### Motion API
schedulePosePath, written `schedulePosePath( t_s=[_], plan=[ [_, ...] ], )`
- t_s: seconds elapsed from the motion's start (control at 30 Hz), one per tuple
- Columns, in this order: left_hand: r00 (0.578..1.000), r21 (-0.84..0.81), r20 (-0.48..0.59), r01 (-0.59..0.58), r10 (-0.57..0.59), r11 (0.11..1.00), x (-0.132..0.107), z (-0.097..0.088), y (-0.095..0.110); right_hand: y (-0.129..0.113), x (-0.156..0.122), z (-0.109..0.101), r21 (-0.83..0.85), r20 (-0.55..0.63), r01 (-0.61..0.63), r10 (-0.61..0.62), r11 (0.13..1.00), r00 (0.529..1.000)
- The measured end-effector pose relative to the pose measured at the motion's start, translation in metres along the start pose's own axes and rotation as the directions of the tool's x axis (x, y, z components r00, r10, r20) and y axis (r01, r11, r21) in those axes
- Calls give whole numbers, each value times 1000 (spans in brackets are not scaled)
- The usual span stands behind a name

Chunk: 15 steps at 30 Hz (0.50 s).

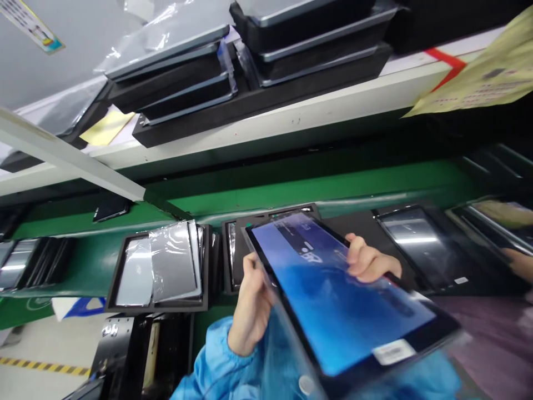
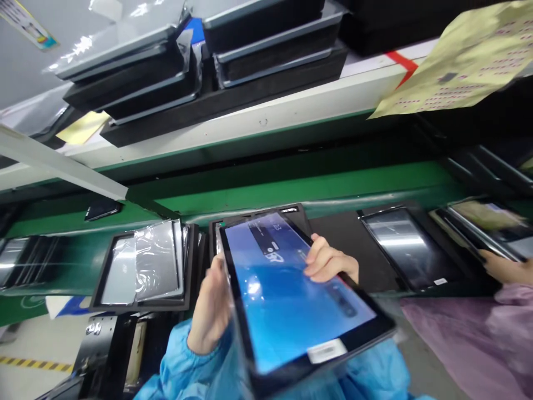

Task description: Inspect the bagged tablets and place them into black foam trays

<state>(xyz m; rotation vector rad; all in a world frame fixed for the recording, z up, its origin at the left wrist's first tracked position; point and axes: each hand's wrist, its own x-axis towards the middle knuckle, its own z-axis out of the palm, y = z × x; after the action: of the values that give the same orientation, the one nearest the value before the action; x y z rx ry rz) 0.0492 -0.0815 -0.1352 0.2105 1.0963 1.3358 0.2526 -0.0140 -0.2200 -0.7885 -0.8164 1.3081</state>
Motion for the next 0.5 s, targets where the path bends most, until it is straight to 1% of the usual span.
schedulePosePath(
  t_s=[0.03,0.1,0.13,0.17,0.2,0.23,0.27,0.3,0.33,0.37,0.4,0.43,0.5],
  plan=[
    [1000,33,-15,17,-16,999,2,7,6,-8,0,7,-37,62,78,-75,996,995],
    [996,79,-51,77,-73,994,7,15,15,-27,-4,27,-98,160,244,-227,965,961],
    [993,79,-72,103,-98,992,10,18,19,-37,-8,38,-115,173,303,-281,946,944],
    [989,62,-98,117,-110,991,12,18,21,-47,-12,50,-127,156,329,-309,936,938],
    [985,35,-131,122,-116,992,13,18,21,-56,-17,60,-122,110,304,-291,945,950],
    [979,11,-172,116,-113,993,13,16,21,-64,-21,68,-107,58,218,-213,970,975],
    [971,-5,-216,107,-105,994,12,14,21,-71,-25,73,-79,10,88,-88,993,996],
    [962,-13,-258,92,-92,996,9,11,20,-76,-29,75,-54,-7,-47,47,997,999],
    [953,-13,-292,76,-77,997,6,8,20,-78,-32,74,-35,-5,-167,167,985,986],
    [946,-7,-319,62,-61,998,3,5,21,-80,-34,71,-14,14,-251,251,968,968],
    [941,6,-337,44,-40,999,-2,2,22,-80,-36,66,7,54,-306,305,952,951],
    [938,20,-345,20,-12,1000,-6,-1,24,-79,-37,62,32,102,-335,331,942,938],
    [940,44,-338,-34,47,998,-16,-3,29,-79,-37,54,84,182,-358,339,930,923]
  ],
)
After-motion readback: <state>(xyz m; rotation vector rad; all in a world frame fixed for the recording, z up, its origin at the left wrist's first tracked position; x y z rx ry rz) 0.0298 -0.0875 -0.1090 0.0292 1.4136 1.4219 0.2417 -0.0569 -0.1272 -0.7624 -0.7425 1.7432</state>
